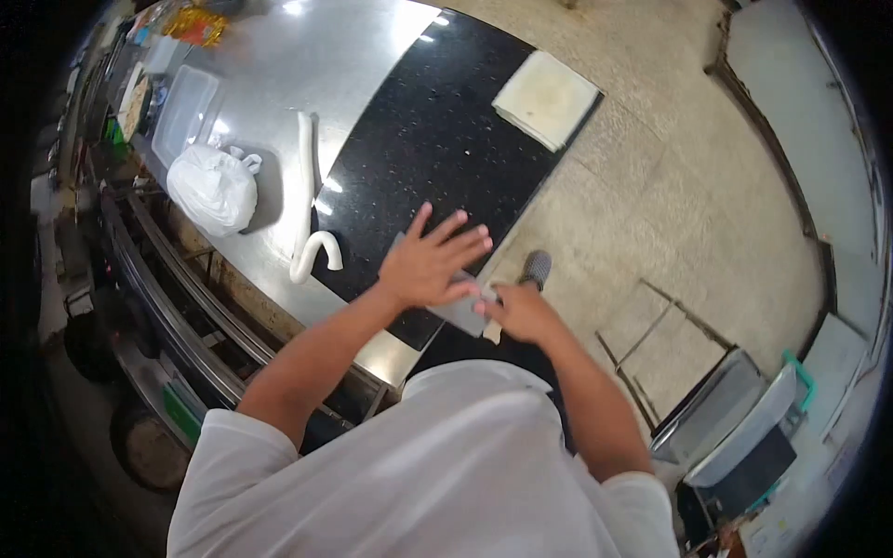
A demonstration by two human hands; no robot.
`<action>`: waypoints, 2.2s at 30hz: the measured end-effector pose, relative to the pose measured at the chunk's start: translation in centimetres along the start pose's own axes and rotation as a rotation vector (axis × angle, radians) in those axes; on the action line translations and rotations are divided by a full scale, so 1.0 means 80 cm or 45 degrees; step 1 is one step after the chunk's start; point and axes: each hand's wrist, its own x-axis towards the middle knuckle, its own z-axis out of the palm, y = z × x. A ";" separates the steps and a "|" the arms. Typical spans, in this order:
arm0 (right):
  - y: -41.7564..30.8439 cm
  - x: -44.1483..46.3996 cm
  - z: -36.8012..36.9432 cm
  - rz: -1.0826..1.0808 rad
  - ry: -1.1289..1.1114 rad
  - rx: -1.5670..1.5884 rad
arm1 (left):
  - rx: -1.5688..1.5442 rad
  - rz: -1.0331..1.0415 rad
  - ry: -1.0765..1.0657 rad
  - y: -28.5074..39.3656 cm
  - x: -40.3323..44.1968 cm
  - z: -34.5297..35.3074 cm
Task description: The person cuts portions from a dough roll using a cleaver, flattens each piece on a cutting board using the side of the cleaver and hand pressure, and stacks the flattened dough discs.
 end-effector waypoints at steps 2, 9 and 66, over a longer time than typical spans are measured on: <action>-0.010 0.026 -0.045 0.057 -0.033 0.107 | 0.089 0.005 0.085 -0.030 0.035 -0.012; -0.007 0.004 -0.053 0.149 -0.220 0.348 | 0.080 0.143 0.083 -0.025 0.064 -0.022; -0.085 0.024 -0.099 0.242 0.087 -0.263 | 0.126 0.261 0.215 -0.063 0.088 -0.029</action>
